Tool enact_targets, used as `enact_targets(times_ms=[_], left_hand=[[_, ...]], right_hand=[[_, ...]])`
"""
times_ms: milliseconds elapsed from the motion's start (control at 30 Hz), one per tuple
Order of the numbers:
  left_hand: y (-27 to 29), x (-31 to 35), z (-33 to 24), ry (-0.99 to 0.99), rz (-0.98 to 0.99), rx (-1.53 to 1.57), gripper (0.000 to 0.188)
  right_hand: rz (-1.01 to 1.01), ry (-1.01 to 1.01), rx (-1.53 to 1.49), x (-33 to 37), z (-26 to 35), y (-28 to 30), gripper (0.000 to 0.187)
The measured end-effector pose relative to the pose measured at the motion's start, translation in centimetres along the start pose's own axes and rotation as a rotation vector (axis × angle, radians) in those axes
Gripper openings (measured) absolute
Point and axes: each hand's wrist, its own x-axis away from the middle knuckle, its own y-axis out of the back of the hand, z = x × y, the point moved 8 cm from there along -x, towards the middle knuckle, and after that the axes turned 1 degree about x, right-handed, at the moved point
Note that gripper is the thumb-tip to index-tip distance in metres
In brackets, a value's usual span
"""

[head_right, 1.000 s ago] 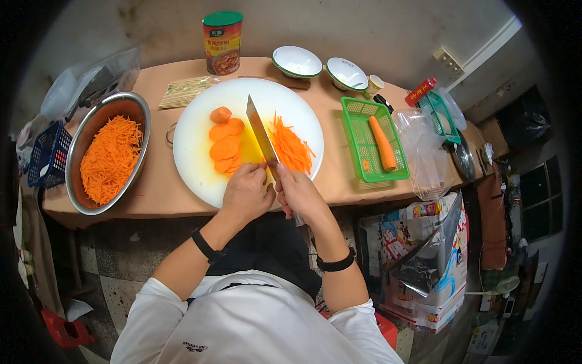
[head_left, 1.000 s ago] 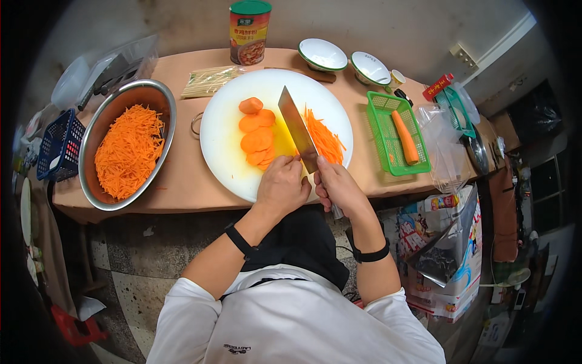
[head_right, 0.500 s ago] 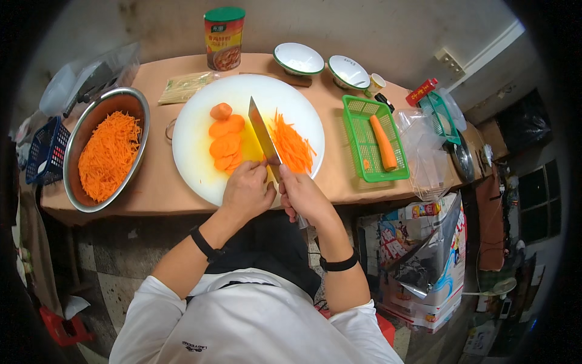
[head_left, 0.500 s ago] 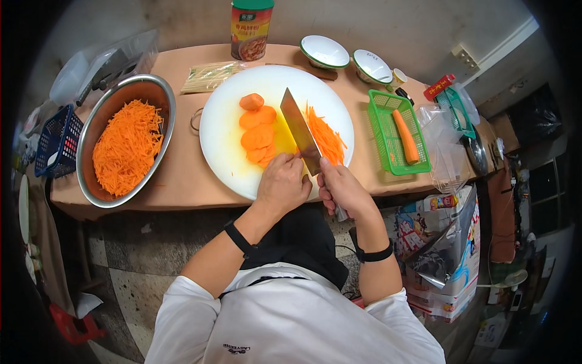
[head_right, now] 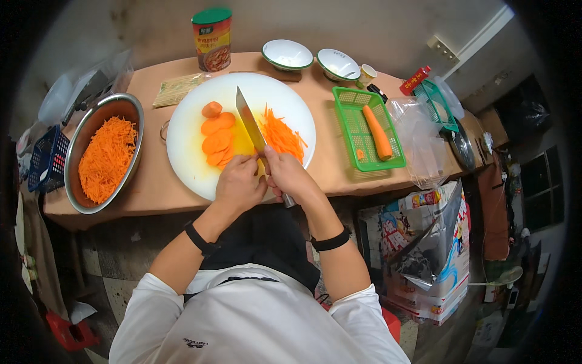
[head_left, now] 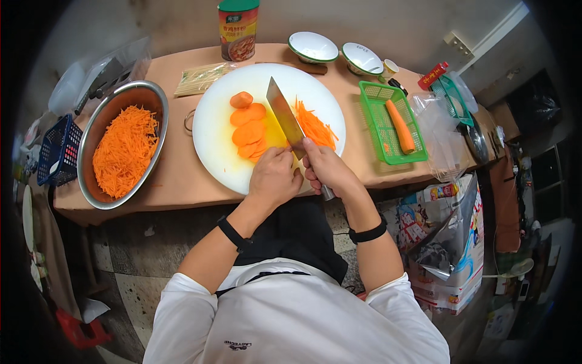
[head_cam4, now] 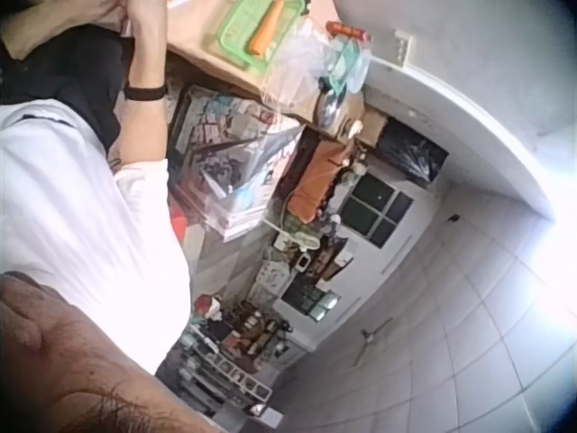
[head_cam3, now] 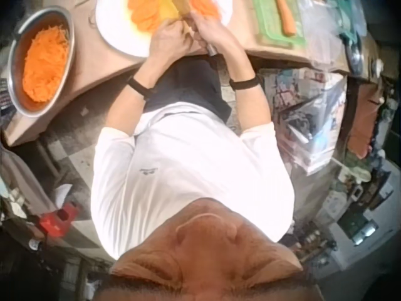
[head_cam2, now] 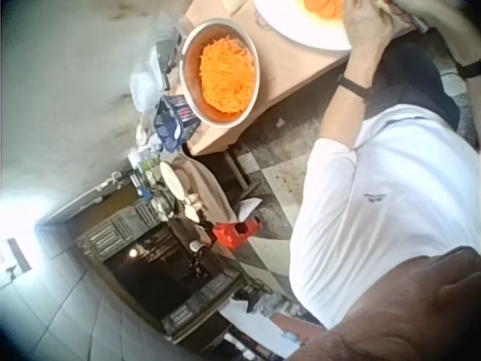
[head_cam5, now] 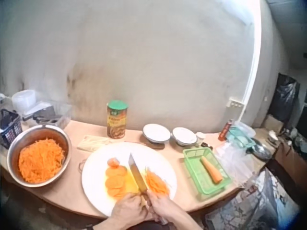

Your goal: Slicing a carrot into rounds and julienning them on a cutting board using a cleaver.

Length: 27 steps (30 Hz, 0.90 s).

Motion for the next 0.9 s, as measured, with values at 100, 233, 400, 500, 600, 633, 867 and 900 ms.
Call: enact_targets(times_ms=[100,233,400,500,600,633,867,900], left_hand=[[0.1,0.0,-0.1,-0.017,-0.013,0.001,0.044],[0.2,-0.1,-0.5,-0.035,-0.012,-0.041,0.050],[-0.7,-0.2,-0.7,-0.026,0.062,-0.073,0.054],[-0.8,-0.1,-0.9,-0.037,0.069,-0.104,0.056],[-1.2,0.0,-0.9,-0.054,0.063,-0.119,0.055],[-1.1,-0.1,-1.0,-0.061,0.049,-0.125,0.054],[-0.7,-0.2,-1.3,-0.127,0.022,-0.141,0.047],[-0.7,-0.2,-1.4,-0.131,0.019,-0.145,0.046]], right_hand=[[0.004,0.053,-0.029,-0.1,-0.4,0.1,0.057],[0.011,0.029,0.015,1.0,-0.1,-0.3,0.057],[0.032,0.025,-0.057,0.8,-0.9,0.4,0.059],[0.012,-0.003,-0.162,0.6,-1.6,1.2,0.059],[-0.006,0.074,-0.163,0.8,-1.6,1.2,0.059],[-0.011,0.077,-0.172,1.0,-1.7,1.2,0.059],[0.008,0.115,-0.076,1.9,-1.0,0.6,0.057],[0.007,0.117,-0.061,1.9,-1.0,0.6,0.057]])
